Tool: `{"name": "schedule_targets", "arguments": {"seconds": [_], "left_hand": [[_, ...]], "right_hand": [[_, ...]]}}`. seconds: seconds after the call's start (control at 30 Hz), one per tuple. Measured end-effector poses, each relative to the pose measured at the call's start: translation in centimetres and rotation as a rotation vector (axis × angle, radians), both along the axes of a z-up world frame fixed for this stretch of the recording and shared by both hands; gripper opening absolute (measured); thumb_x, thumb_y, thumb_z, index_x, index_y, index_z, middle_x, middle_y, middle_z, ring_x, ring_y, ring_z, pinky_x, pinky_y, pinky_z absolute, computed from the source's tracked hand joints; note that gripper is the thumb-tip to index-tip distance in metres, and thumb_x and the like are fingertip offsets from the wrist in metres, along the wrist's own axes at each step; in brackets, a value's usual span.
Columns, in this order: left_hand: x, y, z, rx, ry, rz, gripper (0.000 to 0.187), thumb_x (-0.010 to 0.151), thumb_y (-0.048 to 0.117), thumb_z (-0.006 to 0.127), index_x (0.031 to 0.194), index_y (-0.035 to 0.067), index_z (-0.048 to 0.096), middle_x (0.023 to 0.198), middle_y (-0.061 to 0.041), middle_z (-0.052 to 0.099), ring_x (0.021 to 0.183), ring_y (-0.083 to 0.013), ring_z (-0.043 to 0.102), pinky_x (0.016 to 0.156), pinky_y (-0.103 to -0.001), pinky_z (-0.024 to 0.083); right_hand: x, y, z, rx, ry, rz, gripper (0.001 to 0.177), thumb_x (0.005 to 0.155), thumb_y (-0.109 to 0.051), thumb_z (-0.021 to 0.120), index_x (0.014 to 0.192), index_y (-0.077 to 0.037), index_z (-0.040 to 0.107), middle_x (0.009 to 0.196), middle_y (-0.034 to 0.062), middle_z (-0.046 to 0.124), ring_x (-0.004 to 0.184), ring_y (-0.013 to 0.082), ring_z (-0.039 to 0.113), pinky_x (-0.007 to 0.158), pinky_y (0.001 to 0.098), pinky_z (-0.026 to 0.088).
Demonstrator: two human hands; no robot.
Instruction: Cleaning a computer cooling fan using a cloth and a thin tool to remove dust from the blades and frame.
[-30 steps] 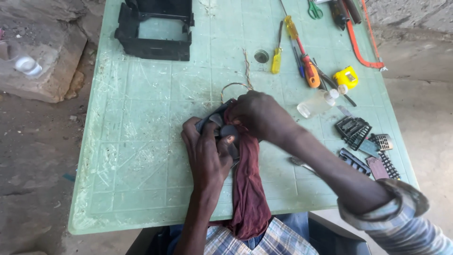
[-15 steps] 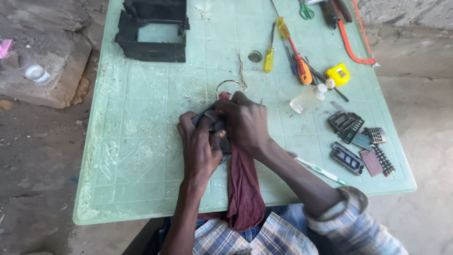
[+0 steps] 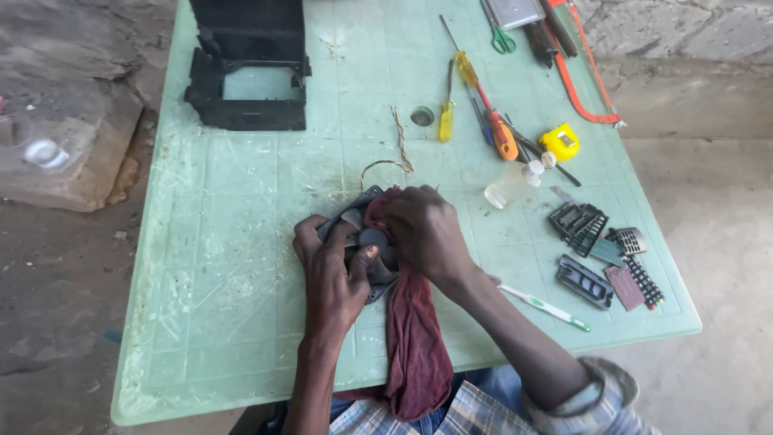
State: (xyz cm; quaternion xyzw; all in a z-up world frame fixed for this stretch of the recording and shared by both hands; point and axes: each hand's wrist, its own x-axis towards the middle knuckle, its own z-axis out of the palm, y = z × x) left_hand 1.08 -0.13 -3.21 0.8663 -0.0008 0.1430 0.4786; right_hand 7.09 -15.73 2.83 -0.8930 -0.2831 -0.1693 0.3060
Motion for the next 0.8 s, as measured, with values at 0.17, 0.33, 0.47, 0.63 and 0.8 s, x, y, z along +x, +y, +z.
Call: {"name": "schedule_targets", "arguments": {"seconds": [0.17, 0.33, 0.47, 0.63, 0.8], "left_hand": [[0.0, 0.5, 0.2, -0.004, -0.032, -0.014, 0.031, 0.092, 0.033, 0.069, 0.113, 0.010, 0.062, 0.123, -0.016, 0.040, 0.110, -0.0448, 0.044, 0.104, -0.057, 0.038], [0.5, -0.3, -0.3, -0.037, -0.050, 0.013, 0.030, 0.093, 0.038, 0.067, 0.110, 0.014, 0.062, 0.124, -0.012, 0.040, 0.111, -0.0411, 0.044, 0.104, -0.054, 0.038], [0.5, -0.2, -0.3, -0.047, -0.083, 0.036, 0.030, 0.093, 0.038, 0.069, 0.108, 0.013, 0.061, 0.123, -0.013, 0.040, 0.109, -0.0405, 0.044, 0.102, -0.055, 0.040], [0.8, -1.1, -1.3, -0.020, -0.096, 0.041, 0.030, 0.091, 0.035, 0.072, 0.107, 0.012, 0.061, 0.126, -0.014, 0.040, 0.118, -0.0415, 0.044, 0.106, -0.056, 0.038], [0.4, -1.0, -1.2, -0.027, -0.159, 0.084, 0.034, 0.094, 0.043, 0.067, 0.104, 0.011, 0.059, 0.121, -0.011, 0.042, 0.114, -0.0388, 0.043, 0.102, -0.053, 0.039]], "right_hand": [[0.5, 2.2, -1.0, -0.157, 0.009, -0.115, 0.007, 0.093, -0.018, 0.073, 0.097, -0.013, 0.075, 0.078, 0.0086, 0.063, 0.067, 0.0346, 0.068, 0.062, 0.0468, 0.057], [1.2, 2.1, -0.6, -0.151, -0.077, -0.165, 0.013, 0.100, -0.017, 0.067, 0.094, -0.006, 0.067, 0.077, 0.0133, 0.058, 0.055, 0.0413, 0.065, 0.054, 0.0515, 0.055], [3.2, 0.1, -1.0, -0.070, 0.032, 0.073, 0.007, 0.097, -0.016, 0.064, 0.095, -0.013, 0.070, 0.081, 0.0104, 0.057, 0.067, 0.0426, 0.067, 0.059, 0.0514, 0.055], [3.2, -0.6, 1.0, -0.171, 0.293, 0.135, 0.009, 0.088, -0.019, 0.072, 0.094, -0.013, 0.073, 0.089, 0.0170, 0.072, 0.087, 0.0505, 0.070, 0.078, 0.0627, 0.055], [2.6, -3.0, 1.1, 0.242, 0.796, 0.184, 0.014, 0.098, -0.013, 0.065, 0.100, -0.002, 0.073, 0.077, 0.0075, 0.063, 0.068, 0.0189, 0.063, 0.061, 0.0359, 0.058]]}}
